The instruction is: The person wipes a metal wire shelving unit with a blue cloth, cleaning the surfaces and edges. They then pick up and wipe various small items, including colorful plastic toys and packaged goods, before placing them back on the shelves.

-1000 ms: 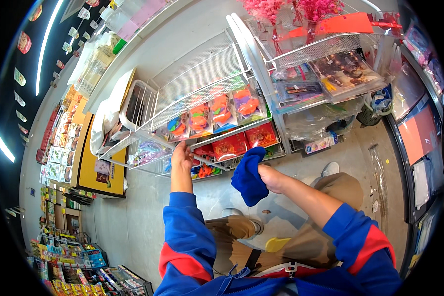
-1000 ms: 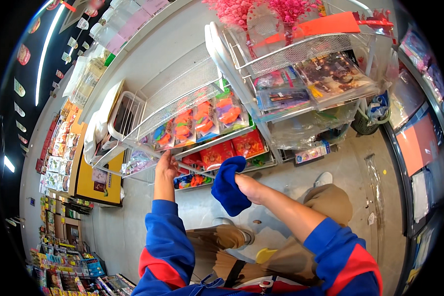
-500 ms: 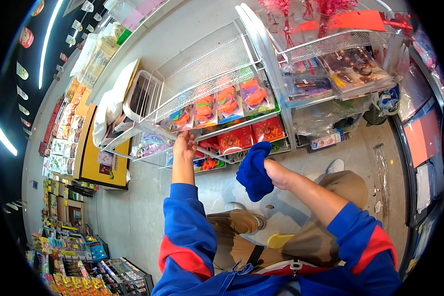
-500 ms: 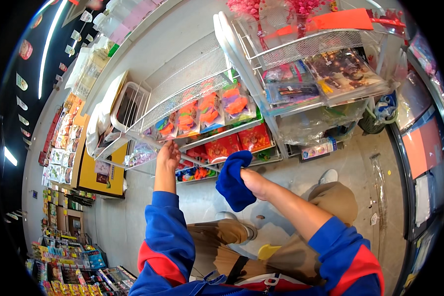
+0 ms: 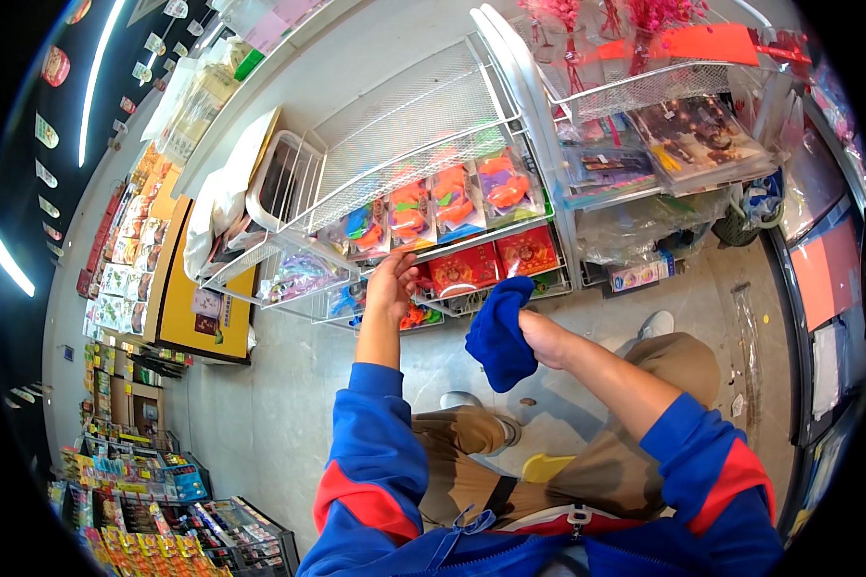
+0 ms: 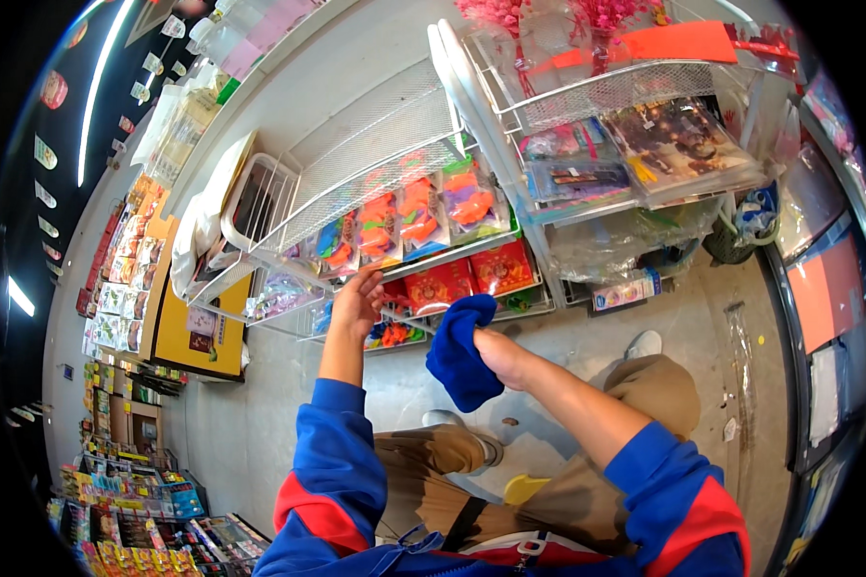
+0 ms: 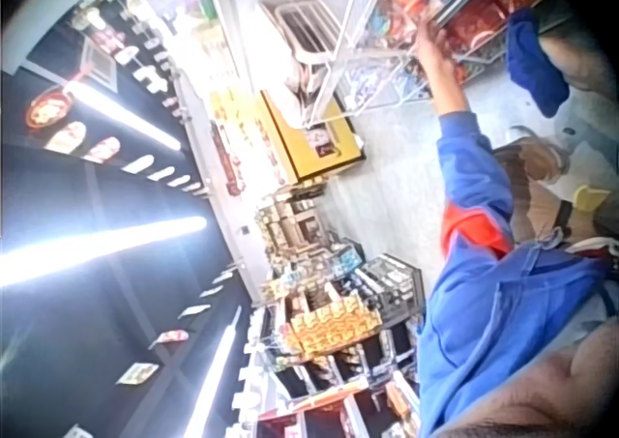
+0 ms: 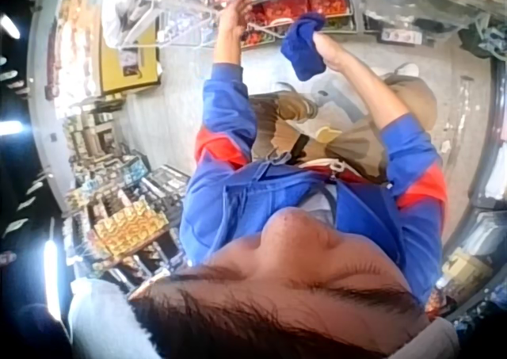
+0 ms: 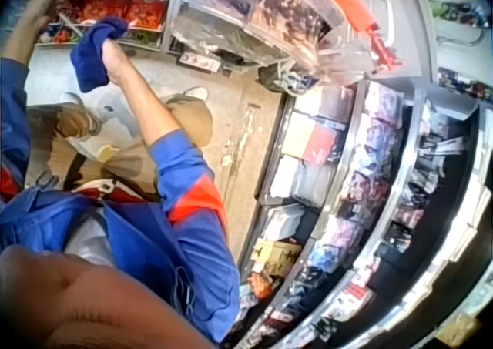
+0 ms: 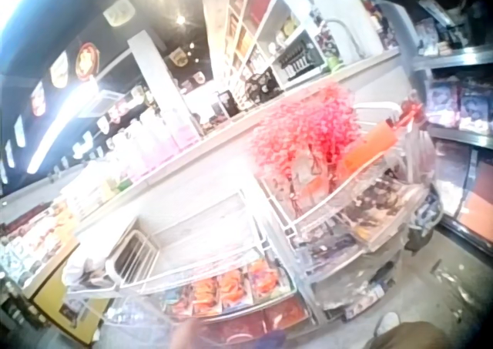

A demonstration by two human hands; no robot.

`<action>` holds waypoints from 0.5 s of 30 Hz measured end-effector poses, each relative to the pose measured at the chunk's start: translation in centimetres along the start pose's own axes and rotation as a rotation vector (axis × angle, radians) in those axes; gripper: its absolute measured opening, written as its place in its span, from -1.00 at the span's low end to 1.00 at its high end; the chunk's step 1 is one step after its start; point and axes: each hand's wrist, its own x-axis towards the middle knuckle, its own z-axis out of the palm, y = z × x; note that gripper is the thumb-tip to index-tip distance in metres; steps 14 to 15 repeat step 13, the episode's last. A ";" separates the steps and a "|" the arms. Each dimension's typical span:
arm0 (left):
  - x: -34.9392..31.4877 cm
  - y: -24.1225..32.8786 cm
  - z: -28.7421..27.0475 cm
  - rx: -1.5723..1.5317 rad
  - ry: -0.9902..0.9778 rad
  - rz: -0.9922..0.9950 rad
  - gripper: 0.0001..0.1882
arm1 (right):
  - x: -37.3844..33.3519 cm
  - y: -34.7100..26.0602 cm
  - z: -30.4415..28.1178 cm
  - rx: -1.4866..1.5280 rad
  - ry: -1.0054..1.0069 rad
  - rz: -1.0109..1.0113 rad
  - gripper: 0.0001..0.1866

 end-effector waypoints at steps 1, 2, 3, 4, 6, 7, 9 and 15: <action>0.1 -0.1 0.4 -0.047 0.004 -0.005 -0.73 | 0.0 0.0 0.0 -0.014 -0.008 -0.007 -0.60; 0.3 0.0 0.6 -0.066 0.012 -0.015 -0.75 | 0.0 0.0 0.0 -0.028 -0.016 -0.015 -0.60; 0.5 0.0 0.7 -0.085 0.019 -0.025 -0.76 | -0.1 0.0 0.0 -0.041 -0.024 -0.022 -0.60; 0.7 0.0 0.8 -0.103 0.027 -0.036 -0.77 | -0.1 0.0 0.0 -0.040 -0.018 -0.015 -0.60; 0.8 -0.1 0.9 -0.084 0.030 0.003 -0.78 | -0.1 0.0 0.0 -0.037 -0.006 0.000 -0.61; 0.8 -0.2 0.9 -0.074 0.032 0.022 -0.78 | 0.1 0.2 -0.2 -0.031 -0.022 -0.006 -0.61; 0.4 -0.1 1.0 -0.085 0.013 0.040 -0.78 | 0.3 0.2 -0.5 -0.019 -0.044 -0.023 -0.61; -0.1 -0.7 0.3 -0.106 -0.013 0.051 -0.72 | -0.2 -0.3 -0.1 0.012 0.023 -0.029 -0.57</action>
